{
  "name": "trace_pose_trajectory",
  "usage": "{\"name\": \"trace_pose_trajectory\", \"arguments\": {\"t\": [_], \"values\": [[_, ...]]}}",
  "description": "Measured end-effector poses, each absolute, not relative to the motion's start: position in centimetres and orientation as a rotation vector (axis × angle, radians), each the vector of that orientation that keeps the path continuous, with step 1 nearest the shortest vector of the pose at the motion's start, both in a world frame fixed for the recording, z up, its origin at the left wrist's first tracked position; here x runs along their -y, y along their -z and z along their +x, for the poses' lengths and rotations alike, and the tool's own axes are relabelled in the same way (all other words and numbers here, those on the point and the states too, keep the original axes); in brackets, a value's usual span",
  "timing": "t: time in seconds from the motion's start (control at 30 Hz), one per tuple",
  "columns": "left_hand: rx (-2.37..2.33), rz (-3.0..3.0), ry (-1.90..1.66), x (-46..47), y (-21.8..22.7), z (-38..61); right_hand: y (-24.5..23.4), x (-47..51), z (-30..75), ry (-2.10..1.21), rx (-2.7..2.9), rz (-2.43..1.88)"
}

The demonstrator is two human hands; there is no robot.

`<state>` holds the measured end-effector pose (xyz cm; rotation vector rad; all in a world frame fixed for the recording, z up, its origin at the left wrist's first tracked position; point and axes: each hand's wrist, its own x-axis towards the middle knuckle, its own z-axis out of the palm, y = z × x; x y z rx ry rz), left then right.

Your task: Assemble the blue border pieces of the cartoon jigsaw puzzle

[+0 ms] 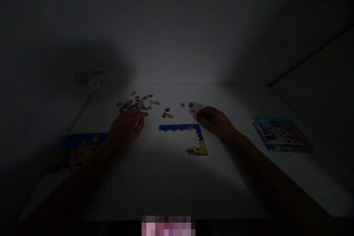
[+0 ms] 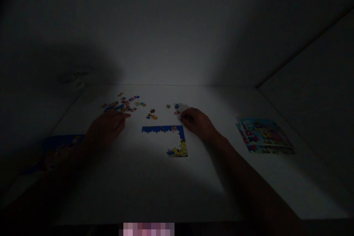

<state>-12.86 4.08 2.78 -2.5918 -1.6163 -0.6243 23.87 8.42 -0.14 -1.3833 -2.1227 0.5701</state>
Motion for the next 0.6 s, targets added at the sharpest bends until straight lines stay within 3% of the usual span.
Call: {"name": "trace_pose_trajectory", "arguments": {"t": [0.2,0.33,0.43,0.6], "values": [[2.155,-2.149,0.57,-4.8,-5.1,-17.6,0.1,-8.6,24.0,-0.604,2.106,-1.412],[2.326,-2.173,0.29,-5.9,-4.6,-19.2,0.0,-8.6,23.9,-0.576,2.108,-1.421],[2.374,-2.237,0.129,-6.3,-4.1,-19.2,-0.3,-8.5,23.8,-0.577,2.107,-1.414],[2.347,-2.23,0.16,-6.0,-4.1,-19.2,-0.7,-8.3,23.6,-0.595,2.092,-1.423]]}}
